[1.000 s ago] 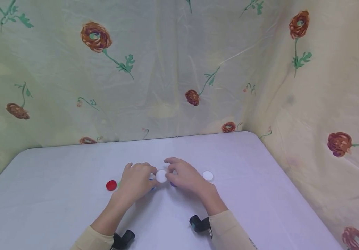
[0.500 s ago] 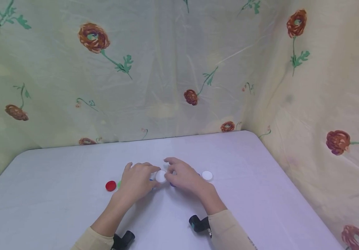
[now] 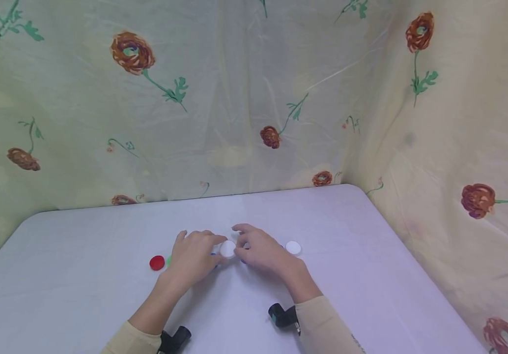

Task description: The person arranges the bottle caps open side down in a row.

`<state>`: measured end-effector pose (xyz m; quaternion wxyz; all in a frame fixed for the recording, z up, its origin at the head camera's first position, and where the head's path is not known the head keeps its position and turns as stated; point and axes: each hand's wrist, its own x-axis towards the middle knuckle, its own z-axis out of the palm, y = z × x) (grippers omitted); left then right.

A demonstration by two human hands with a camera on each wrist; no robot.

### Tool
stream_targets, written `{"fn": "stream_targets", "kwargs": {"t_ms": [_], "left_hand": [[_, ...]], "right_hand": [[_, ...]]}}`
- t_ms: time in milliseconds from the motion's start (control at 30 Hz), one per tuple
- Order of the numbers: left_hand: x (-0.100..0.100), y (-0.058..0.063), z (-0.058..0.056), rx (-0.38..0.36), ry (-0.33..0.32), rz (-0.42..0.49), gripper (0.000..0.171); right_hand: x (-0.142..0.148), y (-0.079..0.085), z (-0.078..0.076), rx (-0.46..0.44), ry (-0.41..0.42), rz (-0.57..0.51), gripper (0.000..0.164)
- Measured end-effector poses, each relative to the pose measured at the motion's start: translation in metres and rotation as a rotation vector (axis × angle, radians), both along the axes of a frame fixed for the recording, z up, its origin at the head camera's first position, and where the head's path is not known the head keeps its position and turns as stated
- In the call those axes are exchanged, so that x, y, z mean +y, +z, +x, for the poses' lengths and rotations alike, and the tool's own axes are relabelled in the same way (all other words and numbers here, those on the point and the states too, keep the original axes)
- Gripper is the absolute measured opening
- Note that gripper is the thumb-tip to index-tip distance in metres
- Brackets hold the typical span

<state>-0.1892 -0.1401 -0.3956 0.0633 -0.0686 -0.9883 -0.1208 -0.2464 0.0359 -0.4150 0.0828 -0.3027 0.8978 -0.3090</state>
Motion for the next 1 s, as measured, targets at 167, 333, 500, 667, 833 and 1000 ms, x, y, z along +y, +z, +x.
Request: {"fn": "stream_targets", "kwargs": {"t_ms": [167, 333, 500, 667, 833, 1000], "left_hand": [[-0.0008, -0.0006, -0.0001, -0.02, 0.01, 0.004, 0.041], [-0.0018, -0.0017, -0.0009, -0.024, 0.011, -0.002, 0.042], [-0.0031, -0.0022, -0.0017, -0.028, 0.006, 0.003, 0.042], [-0.0034, -0.0028, -0.0022, -0.042, 0.006, 0.017, 0.041], [-0.0036, -0.0017, -0.0019, -0.029, -0.004, 0.035, 0.04], [-0.0032, -0.0007, -0.001, -0.016, -0.006, 0.033, 0.038]], "right_hand": [[0.0007, 0.0006, 0.0006, 0.038, 0.023, 0.046, 0.011], [0.0011, 0.0023, 0.0022, 0.055, 0.009, 0.058, 0.006], [0.0023, 0.0027, 0.0032, 0.098, 0.035, 0.041, 0.029], [0.003, 0.0023, 0.0041, 0.099, 0.047, 0.036, 0.034], [0.0036, 0.0018, 0.0039, 0.099, 0.028, 0.064, 0.036], [0.0029, 0.0001, 0.0027, 0.083, 0.014, 0.078, 0.035]]}}
